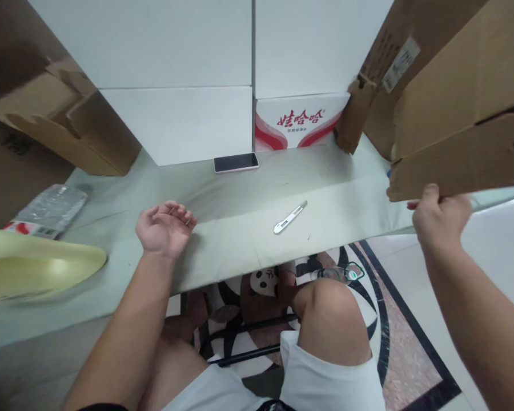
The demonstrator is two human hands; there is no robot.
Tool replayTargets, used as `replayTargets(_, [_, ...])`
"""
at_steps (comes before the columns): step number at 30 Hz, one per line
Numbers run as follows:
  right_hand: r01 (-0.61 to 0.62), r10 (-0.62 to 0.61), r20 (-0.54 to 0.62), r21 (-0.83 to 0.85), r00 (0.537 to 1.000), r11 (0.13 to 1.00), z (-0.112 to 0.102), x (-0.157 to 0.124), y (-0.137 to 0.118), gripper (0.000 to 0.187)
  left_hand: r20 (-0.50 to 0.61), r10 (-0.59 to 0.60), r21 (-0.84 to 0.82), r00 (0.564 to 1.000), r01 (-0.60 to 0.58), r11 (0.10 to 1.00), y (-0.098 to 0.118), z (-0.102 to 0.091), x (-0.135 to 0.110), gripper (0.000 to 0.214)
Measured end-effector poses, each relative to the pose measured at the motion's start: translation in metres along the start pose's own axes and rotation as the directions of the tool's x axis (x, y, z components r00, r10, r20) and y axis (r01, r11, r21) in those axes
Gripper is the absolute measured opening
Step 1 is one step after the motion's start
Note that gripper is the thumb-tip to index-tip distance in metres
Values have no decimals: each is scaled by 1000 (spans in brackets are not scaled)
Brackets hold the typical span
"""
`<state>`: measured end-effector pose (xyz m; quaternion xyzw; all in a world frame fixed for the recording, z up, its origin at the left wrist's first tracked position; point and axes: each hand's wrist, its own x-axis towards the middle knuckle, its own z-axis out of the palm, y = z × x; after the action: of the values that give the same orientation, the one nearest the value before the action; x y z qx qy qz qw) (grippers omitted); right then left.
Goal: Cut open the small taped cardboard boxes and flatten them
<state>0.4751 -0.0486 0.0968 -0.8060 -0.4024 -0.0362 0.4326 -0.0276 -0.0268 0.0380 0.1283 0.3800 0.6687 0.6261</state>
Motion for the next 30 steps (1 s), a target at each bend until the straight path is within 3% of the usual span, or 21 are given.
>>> replayTargets(3, [9,7,69,-218,998,976,28,54,-20,28,31,7,12,999,-8,1000,-3,2,2,22])
replayTargets(5, [121,-76,188,-239,979,964,49,76,-39,16,47,7,19,999,-8,1000,-5,3,3,22])
replayTargets(7, [251,-167,306,-260,937,932,70,78,-55,13,59,6,32,998,-8,999,-5,2,5,21])
replayTargets(9, [341,-225,419,-225,879,913,87,59,-61,22,70,10,47,997,-14,999,-4,1,6,21])
replayTargets(12, [437,-295,582,-117,758,892,104,9,-58,38,90,25,61,996,-30,998,1,-2,6,23])
replayTargets(17, [588,-375,801,35,467,808,107,-67,-75,45,112,72,6,991,-73,997,11,-5,-3,23])
replayTargets(23, [743,-593,778,268,209,614,113,-121,-151,42,109,108,-144,988,-92,985,25,-8,-19,22])
replayTargets(27, [770,-723,690,447,27,456,130,-165,-213,40,71,103,-243,992,-83,967,37,-18,-25,22])
replayTargets(30, [760,-783,617,543,-74,356,150,-203,-266,42,37,96,-303,995,-80,949,45,-25,-26,24])
